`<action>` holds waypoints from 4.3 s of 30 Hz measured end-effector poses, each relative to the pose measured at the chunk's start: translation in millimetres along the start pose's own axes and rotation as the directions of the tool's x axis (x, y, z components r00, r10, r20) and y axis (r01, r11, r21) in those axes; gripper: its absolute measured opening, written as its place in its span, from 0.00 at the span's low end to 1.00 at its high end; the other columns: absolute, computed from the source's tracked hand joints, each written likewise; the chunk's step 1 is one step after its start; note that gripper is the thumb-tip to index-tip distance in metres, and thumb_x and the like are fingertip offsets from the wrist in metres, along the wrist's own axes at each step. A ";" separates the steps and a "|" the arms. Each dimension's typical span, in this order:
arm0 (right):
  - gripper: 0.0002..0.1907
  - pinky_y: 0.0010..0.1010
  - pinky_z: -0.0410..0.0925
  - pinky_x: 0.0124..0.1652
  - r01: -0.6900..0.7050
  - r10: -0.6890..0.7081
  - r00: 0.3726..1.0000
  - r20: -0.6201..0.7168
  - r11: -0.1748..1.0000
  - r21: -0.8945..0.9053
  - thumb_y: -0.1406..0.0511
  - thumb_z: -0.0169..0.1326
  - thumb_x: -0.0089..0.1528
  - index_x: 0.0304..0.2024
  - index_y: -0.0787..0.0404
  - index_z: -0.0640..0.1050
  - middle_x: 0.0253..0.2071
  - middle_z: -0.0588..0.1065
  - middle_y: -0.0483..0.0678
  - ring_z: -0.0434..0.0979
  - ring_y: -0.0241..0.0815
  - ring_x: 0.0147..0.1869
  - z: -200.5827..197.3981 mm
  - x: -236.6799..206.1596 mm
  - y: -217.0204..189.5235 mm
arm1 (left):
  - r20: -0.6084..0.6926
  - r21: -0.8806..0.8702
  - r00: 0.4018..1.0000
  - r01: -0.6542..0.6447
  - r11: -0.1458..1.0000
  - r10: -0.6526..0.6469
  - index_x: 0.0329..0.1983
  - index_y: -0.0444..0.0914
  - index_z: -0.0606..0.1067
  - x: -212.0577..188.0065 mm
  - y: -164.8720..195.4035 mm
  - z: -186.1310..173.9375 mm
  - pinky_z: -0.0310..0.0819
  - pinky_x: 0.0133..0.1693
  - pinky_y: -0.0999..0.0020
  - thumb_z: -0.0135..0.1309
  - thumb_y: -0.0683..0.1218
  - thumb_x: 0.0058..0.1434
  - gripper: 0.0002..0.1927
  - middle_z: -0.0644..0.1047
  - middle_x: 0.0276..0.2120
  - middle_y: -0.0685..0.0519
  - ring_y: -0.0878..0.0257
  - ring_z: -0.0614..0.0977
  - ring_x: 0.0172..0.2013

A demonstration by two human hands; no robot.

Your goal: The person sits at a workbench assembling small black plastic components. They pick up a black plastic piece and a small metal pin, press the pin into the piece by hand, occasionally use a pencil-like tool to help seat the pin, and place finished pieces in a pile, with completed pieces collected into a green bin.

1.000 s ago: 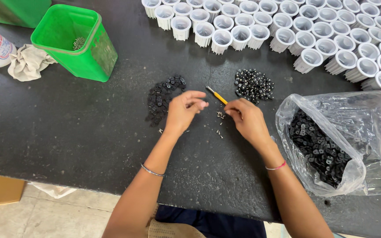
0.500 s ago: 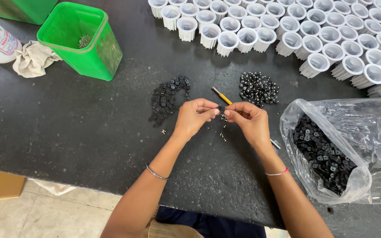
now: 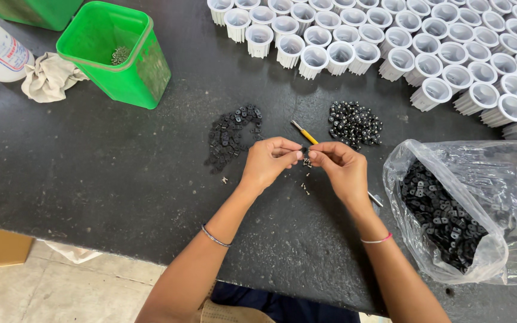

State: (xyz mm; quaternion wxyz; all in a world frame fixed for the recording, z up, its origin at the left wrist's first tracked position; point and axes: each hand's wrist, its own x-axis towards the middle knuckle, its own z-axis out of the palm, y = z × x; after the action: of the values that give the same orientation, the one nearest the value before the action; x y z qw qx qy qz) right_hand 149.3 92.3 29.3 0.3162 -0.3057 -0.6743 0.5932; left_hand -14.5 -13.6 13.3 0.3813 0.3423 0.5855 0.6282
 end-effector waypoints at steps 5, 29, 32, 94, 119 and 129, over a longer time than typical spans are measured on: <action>0.09 0.21 0.74 0.43 0.035 -0.035 0.999 -0.010 0.998 -0.060 0.71 0.61 0.63 0.45 0.68 0.82 0.37 0.81 0.44 0.80 0.30 0.39 3.9 -3.1 0.1 | -0.003 0.012 1.000 -0.007 1.000 0.007 0.41 0.33 0.82 -1.9 2.9 2.0 0.77 0.34 0.76 0.63 0.42 0.59 0.09 0.84 0.31 0.53 0.72 0.82 0.31; 0.04 0.23 0.72 0.45 0.107 -0.104 0.993 0.049 0.993 -0.052 0.75 0.57 0.65 0.42 0.67 0.76 0.37 0.78 0.43 0.77 0.29 0.42 0.3 -3.0 13.6 | 0.083 0.132 0.988 -0.139 0.981 0.129 0.40 0.34 0.82 -11.2 15.8 8.5 0.77 0.36 0.78 0.62 0.39 0.61 0.06 0.84 0.33 0.55 0.74 0.82 0.32; 0.04 0.22 0.70 0.43 0.138 -0.135 0.990 0.028 0.979 -0.147 0.75 0.57 0.64 0.41 0.66 0.76 0.36 0.77 0.42 0.75 0.28 0.41 3.8 -4.4 14.1 | 0.093 0.120 0.986 -0.149 0.982 0.138 0.40 0.34 0.82 -9.8 11.9 7.4 0.76 0.36 0.77 0.62 0.39 0.60 0.06 0.84 0.33 0.55 0.74 0.82 0.32; 0.06 0.26 0.75 0.41 0.172 -0.144 0.985 0.099 0.891 -0.420 0.71 0.60 0.61 0.40 0.66 0.78 0.34 0.81 0.48 0.83 0.35 0.39 -8.7 -5.3 -22.4 | 0.069 -0.261 0.998 0.021 0.965 -0.003 0.54 0.31 0.78 6.5 -12.6 -5.7 0.79 0.46 0.72 0.57 0.40 0.65 0.14 0.83 0.43 0.47 0.66 0.84 0.42; 0.05 0.23 0.73 0.42 0.051 -0.050 0.999 -0.022 0.998 0.031 0.75 0.63 0.59 0.38 0.66 0.83 0.39 0.79 0.44 0.78 0.31 0.40 -6.1 2.2 6.2 | 0.124 -0.210 0.989 0.110 0.971 -0.085 0.43 0.31 0.79 -5.3 4.2 9.6 0.80 0.41 0.73 0.62 0.41 0.61 0.09 0.83 0.36 0.49 0.67 0.84 0.37; 0.10 0.22 0.73 0.43 -0.033 0.031 0.999 0.022 0.994 0.102 0.76 0.62 0.57 0.41 0.65 0.82 0.38 0.81 0.43 0.80 0.31 0.41 -9.3 2.2 4.7 | 0.120 -0.026 0.988 -0.090 0.996 0.093 0.41 0.32 0.81 -6.5 4.0 10.0 0.79 0.44 0.75 0.61 0.38 0.62 0.06 0.84 0.36 0.53 0.70 0.83 0.38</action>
State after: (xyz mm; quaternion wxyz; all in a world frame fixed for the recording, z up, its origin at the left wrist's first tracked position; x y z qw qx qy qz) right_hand 155.5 100.2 25.7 0.3149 -0.2938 -0.6412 0.6352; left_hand -3.0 -14.7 18.1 0.3903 0.4023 0.5387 0.6290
